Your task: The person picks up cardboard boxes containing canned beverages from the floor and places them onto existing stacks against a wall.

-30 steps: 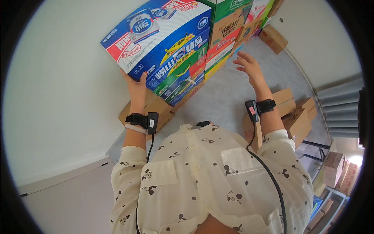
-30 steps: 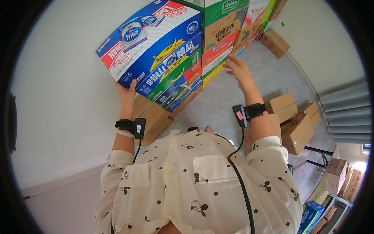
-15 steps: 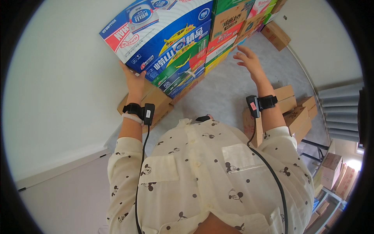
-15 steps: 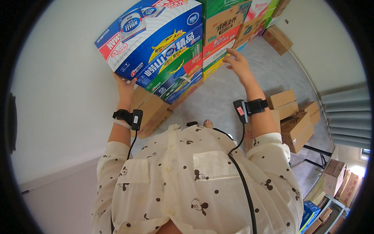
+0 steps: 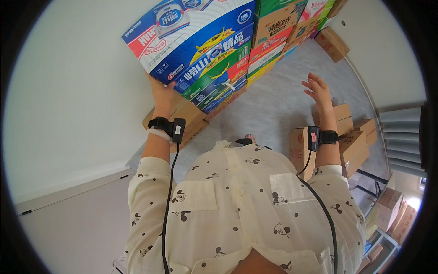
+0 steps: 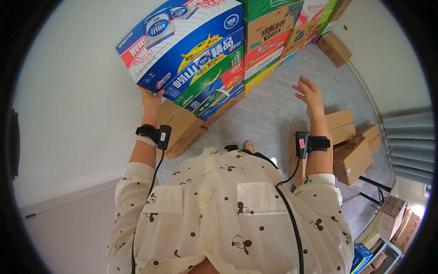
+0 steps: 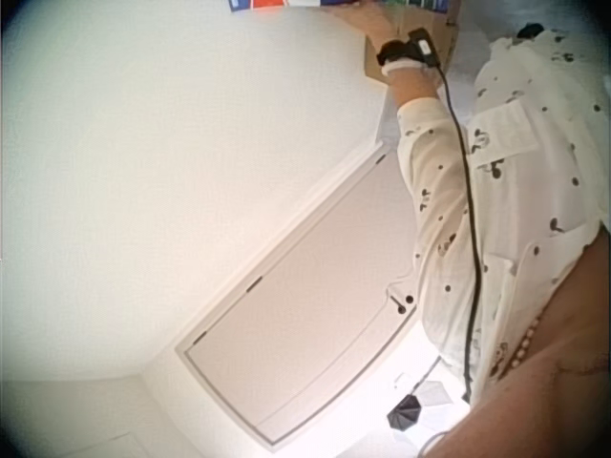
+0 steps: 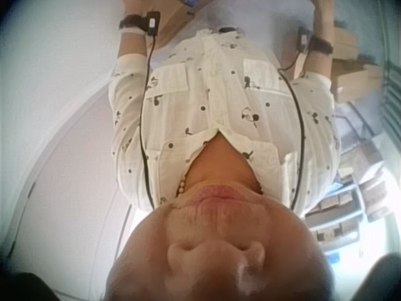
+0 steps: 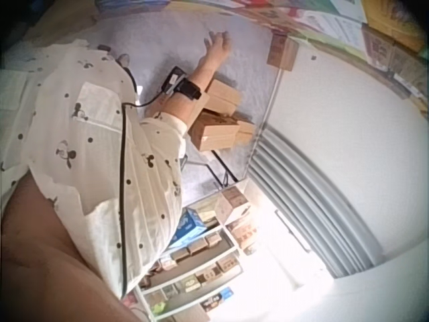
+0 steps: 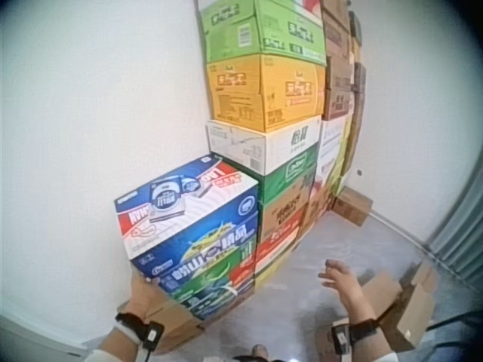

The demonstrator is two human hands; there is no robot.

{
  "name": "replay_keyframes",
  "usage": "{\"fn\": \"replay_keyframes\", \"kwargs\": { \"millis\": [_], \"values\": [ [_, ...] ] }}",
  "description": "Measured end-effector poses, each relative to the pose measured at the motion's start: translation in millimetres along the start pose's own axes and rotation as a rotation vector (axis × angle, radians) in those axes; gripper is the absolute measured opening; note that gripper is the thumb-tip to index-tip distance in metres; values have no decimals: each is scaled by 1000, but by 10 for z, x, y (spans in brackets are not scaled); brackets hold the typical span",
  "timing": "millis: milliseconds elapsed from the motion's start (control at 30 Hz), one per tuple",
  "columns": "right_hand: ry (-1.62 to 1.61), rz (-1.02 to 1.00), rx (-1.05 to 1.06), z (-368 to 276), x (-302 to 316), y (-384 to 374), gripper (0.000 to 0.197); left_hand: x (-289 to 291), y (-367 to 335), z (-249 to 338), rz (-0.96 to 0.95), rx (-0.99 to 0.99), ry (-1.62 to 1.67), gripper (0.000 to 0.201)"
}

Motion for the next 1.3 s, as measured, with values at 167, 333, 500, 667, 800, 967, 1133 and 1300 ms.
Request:
{"fn": "replay_keyframes", "kwargs": {
  "millis": [167, 333, 500, 667, 800, 967, 1133, 1300],
  "values": [
    [-14, -39, 3, 17, -55, -33, 47, -12, -9, 26, 12, 9, 53, 97],
    [-40, -94, -10, -59, -188, -44, 46, 18, 20, 27, -19, 30, 38, 99],
    [-57, -91, 13, -45, -158, -78, 48, 54, 24, 129, -57, 15, 51, 101],
    [-63, -50, -11, 35, 5, -43, 48, 91, -9, 20, -93, 9, 26, 102],
    [-76, -29, -16, 89, 75, -16, 47, 181, 32, -175, -60, -16, -33, 105],
    [-114, 10, -88, 271, 281, 42, 43, 197, 303, -53, -25, 353, -32, 102],
    [-309, 59, -221, 678, 475, 71, 38, 352, 681, -170, -153, 612, 300, 80],
    [-500, 106, -352, 1553, 926, -55, 27, 340, 1135, -253, -447, 800, 330, 52]
  ]
}}
Point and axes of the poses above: each hand's wrist, its own y-axis away from the middle knuckle, its own x-axis out of the back of the hand, z = x × y, the point moved 1 cm from there along -y, towards the middle knuckle, and after that the axes turned 6 degrees about -y, right-handed, at the moved point
